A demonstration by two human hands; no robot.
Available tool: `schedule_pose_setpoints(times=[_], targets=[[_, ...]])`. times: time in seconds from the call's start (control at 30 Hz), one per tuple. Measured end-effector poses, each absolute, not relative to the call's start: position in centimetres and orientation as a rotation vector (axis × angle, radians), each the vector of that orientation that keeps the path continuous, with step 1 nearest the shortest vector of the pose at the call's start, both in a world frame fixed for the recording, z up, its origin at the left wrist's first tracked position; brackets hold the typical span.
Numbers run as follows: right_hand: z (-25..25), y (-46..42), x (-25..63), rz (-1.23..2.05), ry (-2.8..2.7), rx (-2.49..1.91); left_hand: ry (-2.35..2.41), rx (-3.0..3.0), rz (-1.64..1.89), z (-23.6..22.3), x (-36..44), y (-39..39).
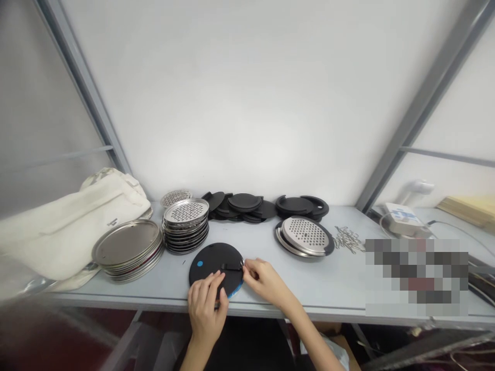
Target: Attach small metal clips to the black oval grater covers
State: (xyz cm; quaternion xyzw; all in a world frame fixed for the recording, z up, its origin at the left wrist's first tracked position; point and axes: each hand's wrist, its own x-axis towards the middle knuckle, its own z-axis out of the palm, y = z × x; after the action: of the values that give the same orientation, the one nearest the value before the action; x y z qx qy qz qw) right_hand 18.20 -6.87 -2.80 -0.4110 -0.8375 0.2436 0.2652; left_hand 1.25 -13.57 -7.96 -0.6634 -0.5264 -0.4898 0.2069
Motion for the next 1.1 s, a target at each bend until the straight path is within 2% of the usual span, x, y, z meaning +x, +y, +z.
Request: schedule_pose_setpoints(times=[1.1], targets=[[-2.58,-6.87,18.12,0.654,-2.283,-1.127,-1.466,-1.84,-1.382,-8.02,1.26,-13.51]])
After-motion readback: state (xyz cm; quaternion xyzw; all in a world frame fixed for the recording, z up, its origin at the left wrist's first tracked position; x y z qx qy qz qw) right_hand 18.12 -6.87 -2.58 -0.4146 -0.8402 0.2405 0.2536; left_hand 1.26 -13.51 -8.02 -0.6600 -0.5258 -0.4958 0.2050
